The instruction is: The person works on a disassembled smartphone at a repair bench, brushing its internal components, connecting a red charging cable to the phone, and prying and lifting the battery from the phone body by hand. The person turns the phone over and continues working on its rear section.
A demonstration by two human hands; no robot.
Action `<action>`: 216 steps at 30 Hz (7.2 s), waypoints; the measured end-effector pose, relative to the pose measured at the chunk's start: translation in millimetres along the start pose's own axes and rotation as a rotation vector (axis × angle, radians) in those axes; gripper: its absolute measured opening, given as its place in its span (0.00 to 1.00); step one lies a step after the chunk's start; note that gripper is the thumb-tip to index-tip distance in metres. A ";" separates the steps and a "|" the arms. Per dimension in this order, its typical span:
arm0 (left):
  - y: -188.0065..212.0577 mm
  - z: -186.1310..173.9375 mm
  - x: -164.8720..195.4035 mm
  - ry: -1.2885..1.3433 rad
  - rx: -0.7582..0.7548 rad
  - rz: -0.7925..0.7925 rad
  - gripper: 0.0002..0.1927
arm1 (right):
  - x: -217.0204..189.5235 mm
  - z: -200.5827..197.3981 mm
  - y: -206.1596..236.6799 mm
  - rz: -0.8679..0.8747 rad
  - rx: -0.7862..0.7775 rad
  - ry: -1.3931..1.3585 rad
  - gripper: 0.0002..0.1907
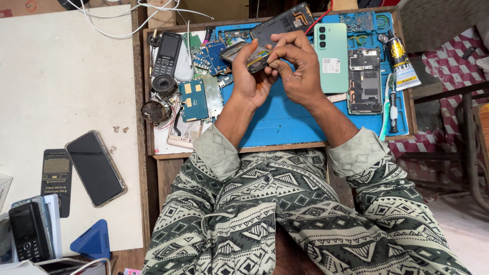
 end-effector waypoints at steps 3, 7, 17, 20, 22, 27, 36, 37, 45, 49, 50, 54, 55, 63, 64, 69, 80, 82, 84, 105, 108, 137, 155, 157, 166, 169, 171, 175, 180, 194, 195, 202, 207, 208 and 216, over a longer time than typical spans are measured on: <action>1.6 5.7 0.1 0.002 -0.028 -0.010 0.17 | 0.4 -2.2 -0.7 0.028 0.028 0.003 0.02; 3.6 11.0 0.8 -0.020 -0.015 0.012 0.18 | -17.2 -9.8 0.4 -0.088 0.103 0.156 0.03; 6.2 15.8 -1.0 -0.056 -0.013 0.012 0.17 | -36.7 -11.3 -1.1 -0.231 0.075 0.439 0.09; 6.4 16.2 -0.4 -0.070 -0.012 0.015 0.18 | -40.4 -10.3 -0.8 -0.270 0.064 0.448 0.11; 6.5 16.5 0.3 -0.073 -0.018 0.019 0.18 | -41.2 -8.3 -0.9 -0.277 0.055 0.423 0.12; 5.9 15.7 -1.1 -0.063 -0.025 0.005 0.18 | -39.1 -9.2 -2.0 -0.245 0.064 0.473 0.09; 6.0 14.6 0.8 -0.052 -0.012 0.027 0.18 | -20.8 -9.5 -0.1 -0.131 0.104 0.161 0.03; 5.9 15.9 1.1 -0.039 -0.024 0.028 0.17 | -18.1 -9.2 0.0 -0.121 0.107 0.118 0.03; 5.8 19.1 -0.2 0.009 -0.078 0.003 0.18 | -4.9 -12.4 2.4 -0.071 0.126 0.013 0.03; 6.1 19.0 1.2 -0.001 -0.059 0.006 0.18 | -7.1 -13.3 2.6 -0.086 0.130 0.070 0.03; 6.3 19.3 1.5 -0.003 -0.058 0.005 0.18 | -7.7 -13.3 2.5 -0.091 0.130 0.082 0.03; 6.8 21.2 2.2 -0.006 -0.062 0.010 0.18 | -9.0 -14.0 0.7 -0.094 0.127 0.108 0.04; 6.9 21.6 1.7 -0.005 -0.064 0.008 0.18 | -9.2 -14.3 0.2 -0.091 0.125 0.109 0.05; 6.9 22.1 0.7 -0.007 -0.063 -0.005 0.18 | -29.1 -15.8 -1.6 -0.197 0.120 0.274 0.03; 6.9 22.1 0.7 -0.008 -0.067 -0.002 0.18 | -30.5 -15.8 -1.5 -0.196 0.117 0.289 0.03; 5.7 17.4 -1.8 -0.018 -0.046 0.007 0.17 | -39.7 -13.7 -0.5 -0.245 0.093 0.419 0.05; 1.6 5.5 -0.1 -0.023 -0.022 0.056 0.15 | -21.0 -10.9 -1.5 -0.085 0.105 0.228 0.03; 0.2 2.7 -0.7 -0.015 -0.012 0.056 0.15 | -15.3 -10.5 -0.8 -0.056 0.108 0.177 0.03; -0.2 -1.3 -0.5 -0.012 0.008 0.058 0.15 | -10.2 -9.1 0.2 -0.031 0.101 0.137 0.03; 7.9 19.8 -0.9 0.020 -0.047 0.008 0.17 | -1.5 -15.7 1.0 -0.067 0.122 -0.097 0.02; 8.0 18.8 -1.3 0.019 -0.040 -0.001 0.19 | -4.4 -16.2 0.6 -0.082 0.123 -0.081 0.03; 9.2 32.7 0.3 -0.057 -0.093 0.039 0.17 | -44.0 -20.3 -2.3 -0.281 0.080 0.461 0.05; 0.4 4.7 -4.4 -0.006 -0.054 0.008 0.18 | 2.9 -6.5 3.4 0.004 0.043 -0.014 0.03; 1.4 6.8 -5.0 -0.002 -0.060 0.006 0.18 | 4.4 -6.2 3.9 0.014 0.042 -0.017 0.03; 8.8 24.2 0.5 0.009 -0.087 0.040 0.21 | -6.0 -12.7 3.6 -0.062 0.090 -0.021 0.02; 9.9 26.7 1.3 0.025 -0.095 0.036 0.21 | -5.9 -13.1 2.5 -0.064 0.098 -0.003 0.02; 10.5 26.3 1.1 0.023 -0.091 0.036 0.21 | -6.4 -13.0 3.0 -0.070 0.101 0.018 0.02; 9.8 26.9 0.8 0.026 -0.094 0.037 0.21 | -8.0 -13.6 2.5 -0.090 0.108 0.017 0.02; 10.2 26.7 0.4 0.014 -0.094 0.040 0.21 | -10.5 -15.2 2.2 -0.095 0.102 0.031 0.03; 5.7 23.6 -1.2 -0.005 -0.075 0.033 0.19 | -46.4 -16.5 -3.0 -0.252 0.069 0.480 0.06; 5.5 22.6 -1.7 -0.001 -0.069 0.026 0.18 | -48.2 -16.0 -3.2 -0.252 0.060 0.496 0.06; 0.7 11.6 -1.7 0.004 -0.016 0.023 0.18 | -40.3 -13.5 -8.0 -0.190 0.086 0.379 0.05; 1.1 9.0 -0.4 0.000 -0.025 0.031 0.18 | -25.9 -12.0 -7.9 -0.124 0.066 0.208 0.03; 1.4 9.0 -0.5 0.005 -0.029 0.029 0.18 | -23.6 -11.7 -7.5 -0.115 0.060 0.196 0.03; 1.0 8.9 -0.4 0.012 -0.027 0.015 0.19 | -3.4 -8.9 -7.6 -0.024 0.002 0.056 0.04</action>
Point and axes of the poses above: each hand's wrist, its own y-axis away from the middle knuckle, its own z-axis out of the palm, x = y × z, the point moved 9 cm from there along -y, towards the middle knuckle, and after that the axes turned 9 degrees about y, right-handed, at the moved point
